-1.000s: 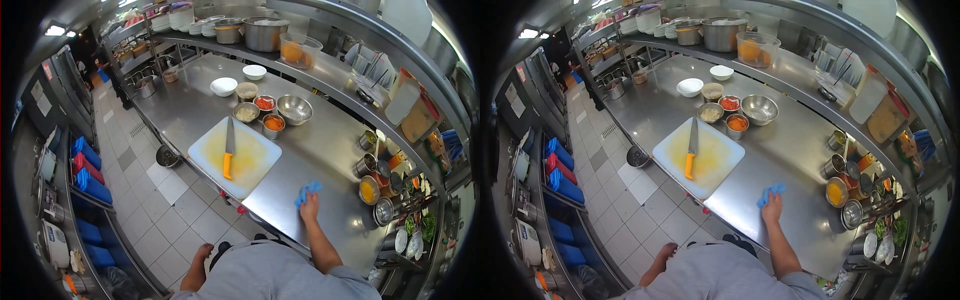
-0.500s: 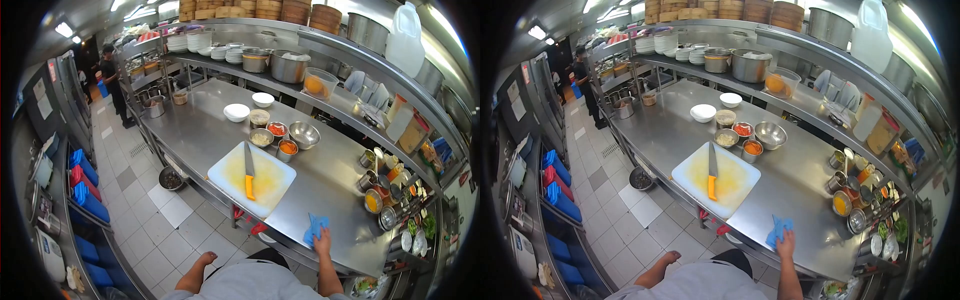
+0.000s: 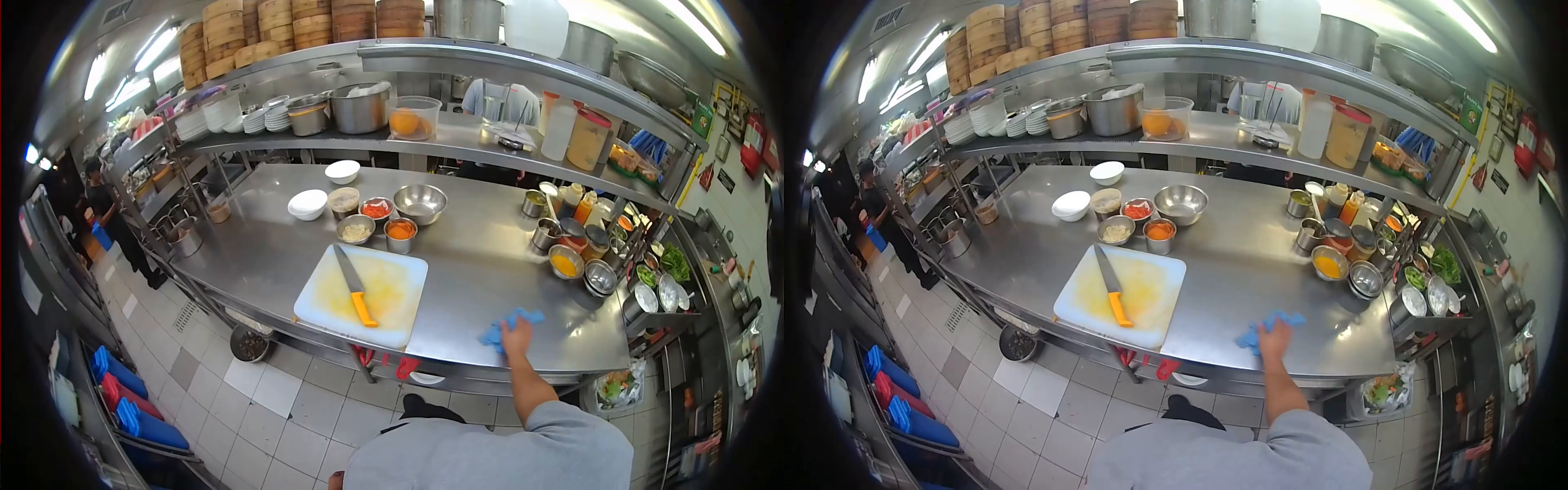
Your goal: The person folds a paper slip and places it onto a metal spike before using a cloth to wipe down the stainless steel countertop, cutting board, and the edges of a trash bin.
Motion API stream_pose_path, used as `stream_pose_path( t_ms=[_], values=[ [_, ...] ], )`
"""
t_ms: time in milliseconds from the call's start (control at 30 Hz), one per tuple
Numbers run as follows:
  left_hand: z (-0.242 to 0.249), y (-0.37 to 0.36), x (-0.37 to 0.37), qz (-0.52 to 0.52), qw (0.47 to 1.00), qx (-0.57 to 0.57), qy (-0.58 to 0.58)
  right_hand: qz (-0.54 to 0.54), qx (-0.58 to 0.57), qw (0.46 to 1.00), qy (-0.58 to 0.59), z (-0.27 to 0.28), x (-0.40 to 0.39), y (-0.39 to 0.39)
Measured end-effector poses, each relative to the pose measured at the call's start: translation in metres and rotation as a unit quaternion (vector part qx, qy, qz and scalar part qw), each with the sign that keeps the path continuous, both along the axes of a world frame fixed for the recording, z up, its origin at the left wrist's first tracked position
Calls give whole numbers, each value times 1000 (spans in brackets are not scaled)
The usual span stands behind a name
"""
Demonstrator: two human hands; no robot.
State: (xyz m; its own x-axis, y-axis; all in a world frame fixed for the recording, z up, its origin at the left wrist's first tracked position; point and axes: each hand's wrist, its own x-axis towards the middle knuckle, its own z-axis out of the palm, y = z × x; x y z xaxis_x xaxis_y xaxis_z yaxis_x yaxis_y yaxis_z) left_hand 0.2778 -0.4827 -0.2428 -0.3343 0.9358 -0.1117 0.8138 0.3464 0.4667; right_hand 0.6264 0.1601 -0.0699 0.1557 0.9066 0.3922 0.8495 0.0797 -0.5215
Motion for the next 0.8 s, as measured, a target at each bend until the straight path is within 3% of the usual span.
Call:
stream_pose_path(
  t_ms=[67, 133, 300, 333, 400, 433, 467, 500, 533, 633, 733, 767, 800],
  values=[
    [-9, -1, 7, 24, 998, -10, -53, 150, -60, 987, -12, 33, -67, -15],
    [-15, -11, 19, 45, 992, -29, -113, 293, -25, 955, -42, 43, -123, -36],
    [-21, -33, 24, 117, 956, -77, -257, 428, -58, 890, -146, 61, -186, -129],
    [-24, -33, 17, 133, 946, -85, -284, 430, -60, 889, -145, 59, -181, -134],
    [-6, 62, -52, 168, 919, -99, -342, 418, -29, 883, -211, 47, -156, -132],
    [5, 56, -40, 191, 902, -102, -373, 418, -17, 885, -205, 47, -136, -130],
    [12, 59, -38, 172, 921, -29, -349, 412, -21, 888, -202, 48, -111, -130],
    [35, 77, -39, 290, 874, -118, -373, 408, -23, 891, -198, 51, -85, -128],
    [44, 79, -39, 303, 868, -112, -377, 397, -14, 900, -178, 62, -54, -132],
    [63, 86, -40, 402, 783, -31, -473, 303, -35, 934, -186, 49, 46, -128],
    [60, 69, -32, 433, 755, -57, -489, 171, -70, 973, -136, 36, 134, -122],
    [39, 56, -31, 424, 763, -82, -480, 74, -154, 981, -96, 41, 149, -113],
    [18, 35, -23, 445, 752, -67, -481, 35, -124, 989, -74, 19, 176, -100]
  ],
)
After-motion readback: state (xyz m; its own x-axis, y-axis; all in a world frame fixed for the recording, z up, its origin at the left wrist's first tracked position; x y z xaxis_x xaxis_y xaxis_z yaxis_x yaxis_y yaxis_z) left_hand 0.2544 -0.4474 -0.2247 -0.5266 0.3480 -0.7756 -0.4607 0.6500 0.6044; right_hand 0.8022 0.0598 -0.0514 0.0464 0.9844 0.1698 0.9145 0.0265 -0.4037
